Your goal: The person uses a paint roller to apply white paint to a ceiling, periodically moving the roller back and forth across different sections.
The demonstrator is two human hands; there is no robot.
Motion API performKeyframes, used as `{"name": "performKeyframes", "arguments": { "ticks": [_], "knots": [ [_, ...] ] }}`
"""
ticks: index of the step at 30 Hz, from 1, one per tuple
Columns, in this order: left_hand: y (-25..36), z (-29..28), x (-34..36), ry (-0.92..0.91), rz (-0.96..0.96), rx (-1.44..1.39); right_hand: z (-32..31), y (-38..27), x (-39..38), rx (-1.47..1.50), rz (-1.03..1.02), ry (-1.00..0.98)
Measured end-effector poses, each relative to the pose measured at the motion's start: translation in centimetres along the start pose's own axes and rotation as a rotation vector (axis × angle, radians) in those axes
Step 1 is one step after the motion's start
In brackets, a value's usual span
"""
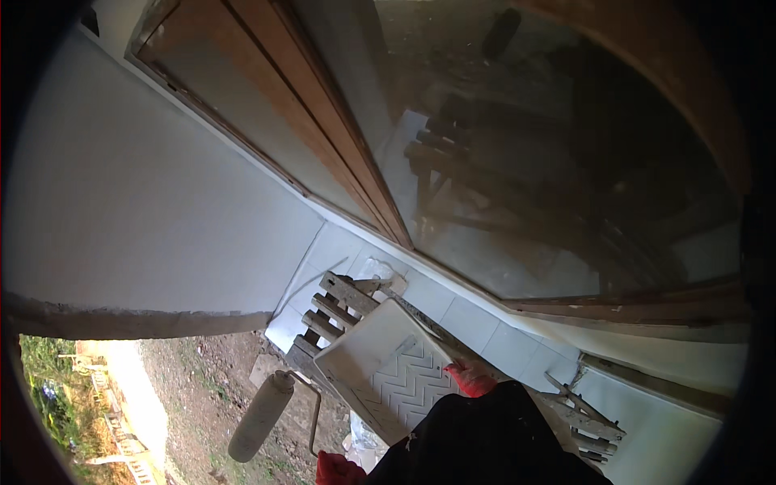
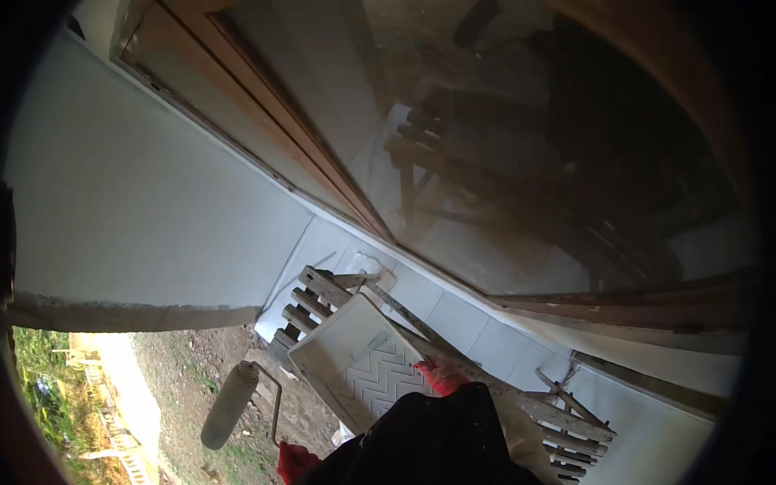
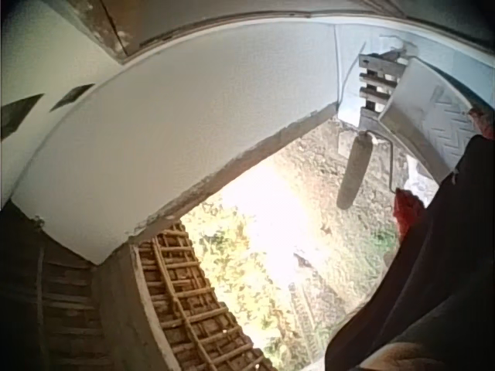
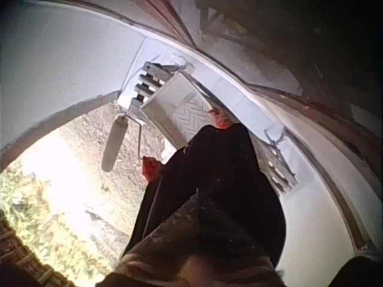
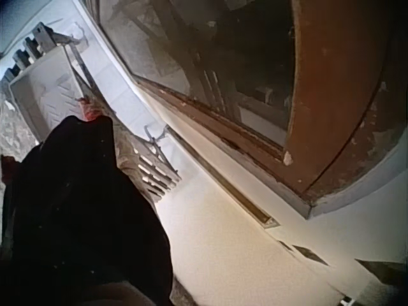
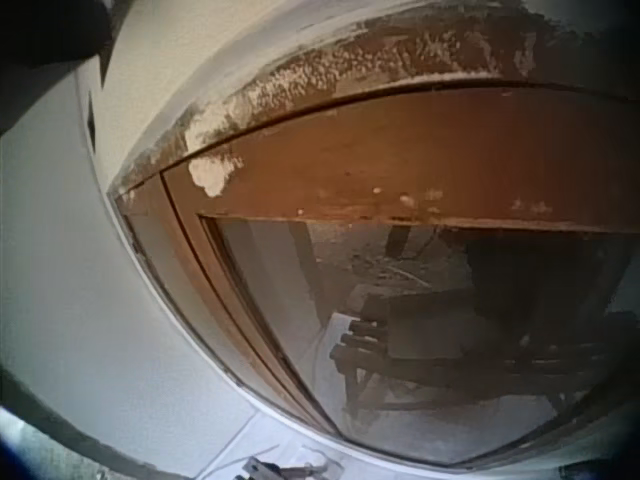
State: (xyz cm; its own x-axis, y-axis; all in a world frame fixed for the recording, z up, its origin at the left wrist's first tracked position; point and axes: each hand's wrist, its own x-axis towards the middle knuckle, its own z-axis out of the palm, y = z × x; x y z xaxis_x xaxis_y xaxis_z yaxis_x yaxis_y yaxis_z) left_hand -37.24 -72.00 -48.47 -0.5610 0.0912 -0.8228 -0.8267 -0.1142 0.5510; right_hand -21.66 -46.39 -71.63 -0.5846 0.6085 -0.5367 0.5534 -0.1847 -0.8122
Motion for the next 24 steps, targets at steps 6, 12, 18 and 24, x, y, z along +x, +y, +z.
{"name": "performKeyframes", "arguments": {
  "ticks": [6,12,18,24],
  "knots": [
    [2.2,8.5,-5.1,-0.019,0.066,0.101,-6.7,-5.2,-5.6,0.136,0.057,0.056],
    [4.6,14.5,-12.0,-0.053,0.171,0.218,-10.8,-7.9,-10.3,0.194,0.199,0.164],
    [5.7,16.0,-15.1,-0.07,0.236,0.167,-13.6,-11.1,-14.7,0.175,0.477,0.173],
    [4.8,10.9,-8.6,-0.276,0.046,0.328,-11.0,-5.9,-18.3,0.283,0.472,0.417]
  ]
}}
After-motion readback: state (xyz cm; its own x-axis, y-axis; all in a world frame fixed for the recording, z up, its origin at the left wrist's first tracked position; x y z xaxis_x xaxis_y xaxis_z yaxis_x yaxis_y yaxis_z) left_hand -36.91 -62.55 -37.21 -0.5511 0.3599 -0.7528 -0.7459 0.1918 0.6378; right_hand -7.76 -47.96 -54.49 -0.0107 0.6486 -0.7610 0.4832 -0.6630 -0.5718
